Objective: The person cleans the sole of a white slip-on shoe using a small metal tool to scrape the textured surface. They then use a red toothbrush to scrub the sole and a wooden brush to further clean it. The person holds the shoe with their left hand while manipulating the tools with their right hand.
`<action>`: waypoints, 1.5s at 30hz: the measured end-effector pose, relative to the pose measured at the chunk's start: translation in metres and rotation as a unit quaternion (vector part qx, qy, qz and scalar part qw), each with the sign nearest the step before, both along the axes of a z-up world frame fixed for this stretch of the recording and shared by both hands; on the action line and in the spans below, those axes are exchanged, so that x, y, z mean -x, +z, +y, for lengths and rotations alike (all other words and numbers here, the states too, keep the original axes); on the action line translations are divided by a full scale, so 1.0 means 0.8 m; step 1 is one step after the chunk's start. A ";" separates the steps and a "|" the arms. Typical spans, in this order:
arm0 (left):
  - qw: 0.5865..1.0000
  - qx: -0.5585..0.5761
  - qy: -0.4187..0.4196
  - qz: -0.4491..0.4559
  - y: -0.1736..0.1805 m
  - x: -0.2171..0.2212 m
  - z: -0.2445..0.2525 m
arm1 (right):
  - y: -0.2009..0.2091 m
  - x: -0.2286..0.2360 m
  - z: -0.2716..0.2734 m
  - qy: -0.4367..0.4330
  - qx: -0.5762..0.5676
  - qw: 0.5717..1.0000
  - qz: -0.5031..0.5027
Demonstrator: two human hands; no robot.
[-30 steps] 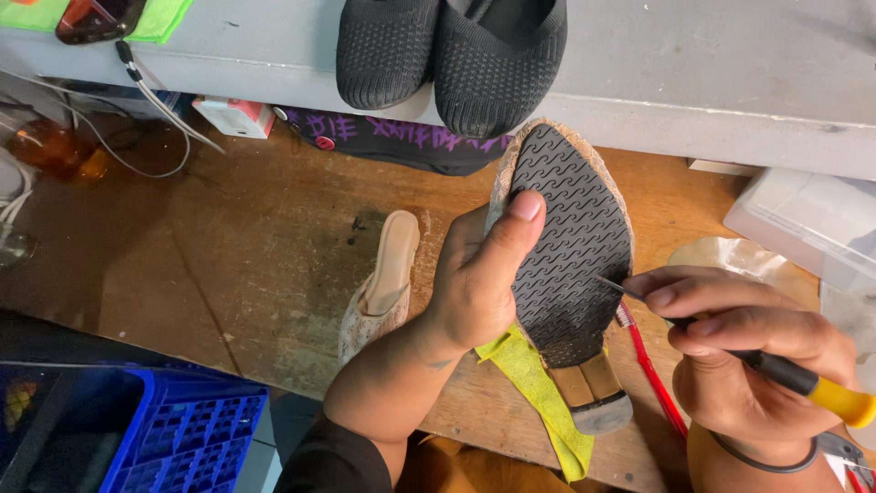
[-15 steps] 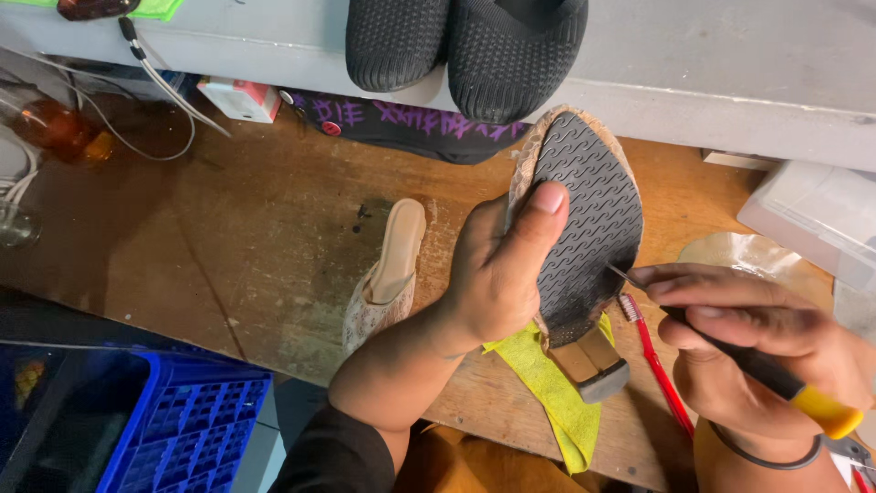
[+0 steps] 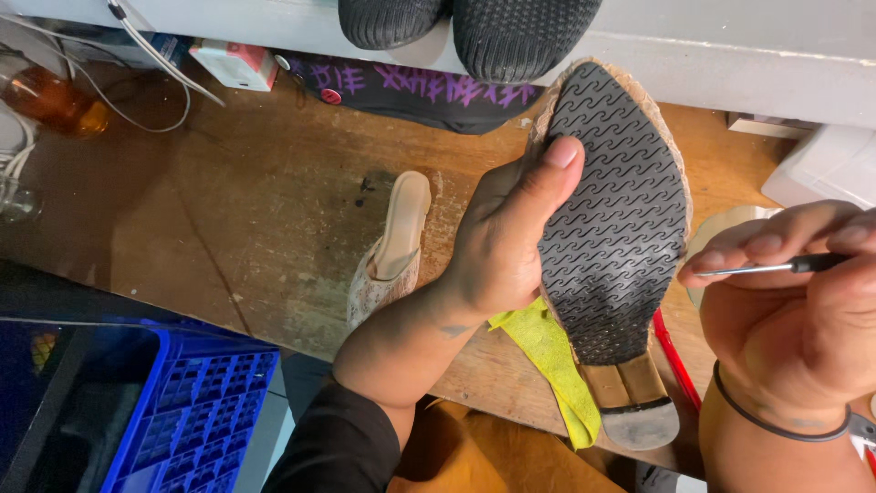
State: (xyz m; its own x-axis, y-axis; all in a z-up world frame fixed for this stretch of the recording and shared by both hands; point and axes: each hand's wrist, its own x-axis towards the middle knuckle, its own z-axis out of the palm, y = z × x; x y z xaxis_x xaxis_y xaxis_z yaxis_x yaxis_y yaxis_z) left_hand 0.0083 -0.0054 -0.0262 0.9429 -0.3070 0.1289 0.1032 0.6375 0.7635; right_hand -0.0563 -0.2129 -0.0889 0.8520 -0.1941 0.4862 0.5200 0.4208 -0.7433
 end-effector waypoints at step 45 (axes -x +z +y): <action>0.984 0.096 0.065 0.134 0.021 0.007 -0.011 | 0.027 0.011 0.013 -0.109 0.161 0.980 -0.045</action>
State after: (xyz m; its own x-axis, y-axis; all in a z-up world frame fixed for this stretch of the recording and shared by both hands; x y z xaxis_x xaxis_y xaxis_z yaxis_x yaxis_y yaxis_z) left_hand 0.0027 -0.0145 -0.0090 0.9808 -0.1750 -0.0856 0.1917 0.7891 0.5836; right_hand -0.0648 -0.2026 -0.0672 0.7582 -0.1917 0.6232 0.6410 0.0441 -0.7663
